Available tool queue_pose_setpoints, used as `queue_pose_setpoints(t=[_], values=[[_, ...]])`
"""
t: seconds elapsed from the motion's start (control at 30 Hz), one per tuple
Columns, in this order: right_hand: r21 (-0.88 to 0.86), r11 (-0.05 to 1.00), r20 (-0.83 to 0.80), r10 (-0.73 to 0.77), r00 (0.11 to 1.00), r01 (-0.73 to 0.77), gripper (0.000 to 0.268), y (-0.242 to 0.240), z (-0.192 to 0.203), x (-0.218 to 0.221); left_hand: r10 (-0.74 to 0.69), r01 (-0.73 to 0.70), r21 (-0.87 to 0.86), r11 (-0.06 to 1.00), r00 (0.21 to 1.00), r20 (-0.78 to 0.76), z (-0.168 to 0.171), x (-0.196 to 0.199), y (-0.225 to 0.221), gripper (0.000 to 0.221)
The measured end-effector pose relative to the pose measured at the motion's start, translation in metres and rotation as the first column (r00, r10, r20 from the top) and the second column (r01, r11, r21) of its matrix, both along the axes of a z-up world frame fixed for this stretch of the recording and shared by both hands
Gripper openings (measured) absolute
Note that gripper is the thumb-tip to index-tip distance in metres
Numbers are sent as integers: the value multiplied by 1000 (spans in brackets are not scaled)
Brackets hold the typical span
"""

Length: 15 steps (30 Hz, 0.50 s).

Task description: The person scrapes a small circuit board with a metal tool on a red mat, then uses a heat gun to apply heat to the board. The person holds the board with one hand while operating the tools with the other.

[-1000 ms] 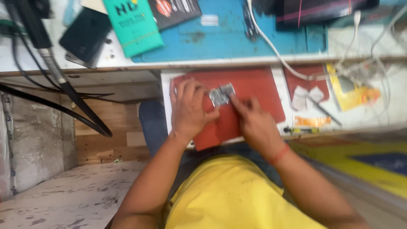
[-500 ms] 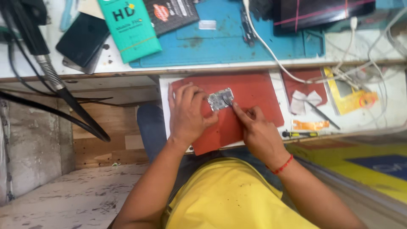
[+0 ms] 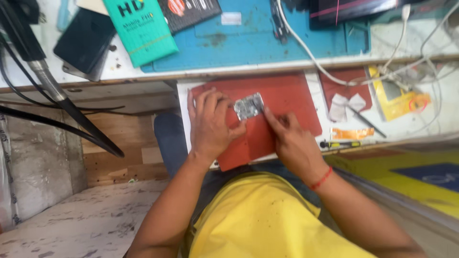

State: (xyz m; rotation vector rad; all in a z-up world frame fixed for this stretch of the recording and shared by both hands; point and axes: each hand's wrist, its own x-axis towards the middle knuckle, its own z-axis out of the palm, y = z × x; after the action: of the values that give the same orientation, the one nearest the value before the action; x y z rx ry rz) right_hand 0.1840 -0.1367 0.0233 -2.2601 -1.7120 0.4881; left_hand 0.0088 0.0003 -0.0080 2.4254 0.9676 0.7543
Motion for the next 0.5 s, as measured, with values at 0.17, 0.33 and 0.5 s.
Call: queue_pose_setpoints(t=[0.17,0.33,0.5], values=[[-10,1000,24,-4,1000,4,64,-2,0,-1,-6,6,-32,999,1000,-18,-2,-4,-6,53],[44,999,37,11,999,-13,64,6,4,6,1,-1,-1,1000,1000,16,2,-1,3,51],[-75,997,6,-8,1000,8,63,-6,3,1,-14,13,-16,1000,1000,-12,-1,0,-3,49]])
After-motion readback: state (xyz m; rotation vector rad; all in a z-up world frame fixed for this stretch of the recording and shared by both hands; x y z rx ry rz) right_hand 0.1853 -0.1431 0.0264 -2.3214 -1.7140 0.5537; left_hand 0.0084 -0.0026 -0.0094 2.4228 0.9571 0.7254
